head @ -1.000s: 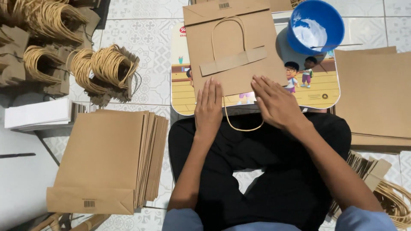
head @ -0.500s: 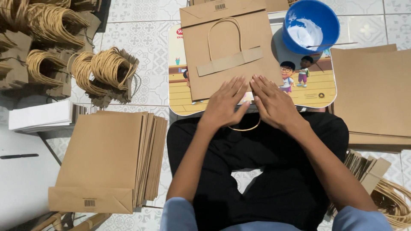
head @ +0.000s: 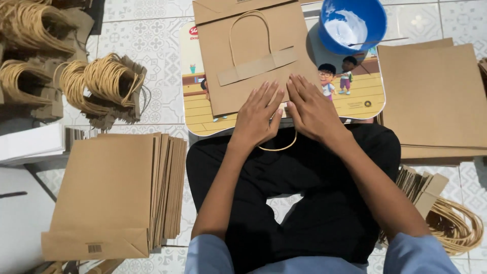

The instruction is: Attaching paper handles to brown paper bags by applying glue to the handle ends and pressing them onto the bag surface.

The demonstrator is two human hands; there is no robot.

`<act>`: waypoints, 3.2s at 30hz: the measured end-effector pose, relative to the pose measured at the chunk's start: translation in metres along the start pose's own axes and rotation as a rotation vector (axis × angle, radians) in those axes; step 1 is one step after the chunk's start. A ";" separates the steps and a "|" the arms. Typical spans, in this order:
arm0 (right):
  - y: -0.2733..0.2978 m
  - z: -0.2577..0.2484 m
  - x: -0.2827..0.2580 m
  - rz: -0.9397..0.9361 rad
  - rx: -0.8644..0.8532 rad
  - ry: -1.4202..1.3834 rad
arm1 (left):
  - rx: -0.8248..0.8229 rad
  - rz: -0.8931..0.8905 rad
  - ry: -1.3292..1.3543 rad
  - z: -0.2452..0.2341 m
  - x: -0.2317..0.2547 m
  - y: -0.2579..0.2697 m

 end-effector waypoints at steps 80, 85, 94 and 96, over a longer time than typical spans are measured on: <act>-0.007 -0.018 -0.005 0.318 0.592 -0.935 | 0.232 -0.729 -0.084 -0.087 -0.045 0.060; -0.002 -0.099 -0.016 0.191 0.774 -0.762 | 0.251 -0.685 0.059 -0.075 -0.023 0.032; -0.001 -0.220 -0.084 -0.126 0.683 -0.067 | 0.144 -0.704 0.557 -0.006 0.018 -0.013; -0.006 -0.214 -0.090 -0.247 0.528 0.038 | -0.109 -0.760 1.289 -0.007 0.037 -0.033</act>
Point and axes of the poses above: each hand's wrist, its own y-axis away from the middle knuckle, its own z-axis out of the palm, x = y × z, the point moved 4 cm from there along -y, towards the middle knuckle, and after that the axes turned 8 degrees about -z, right-handed, at the moved point
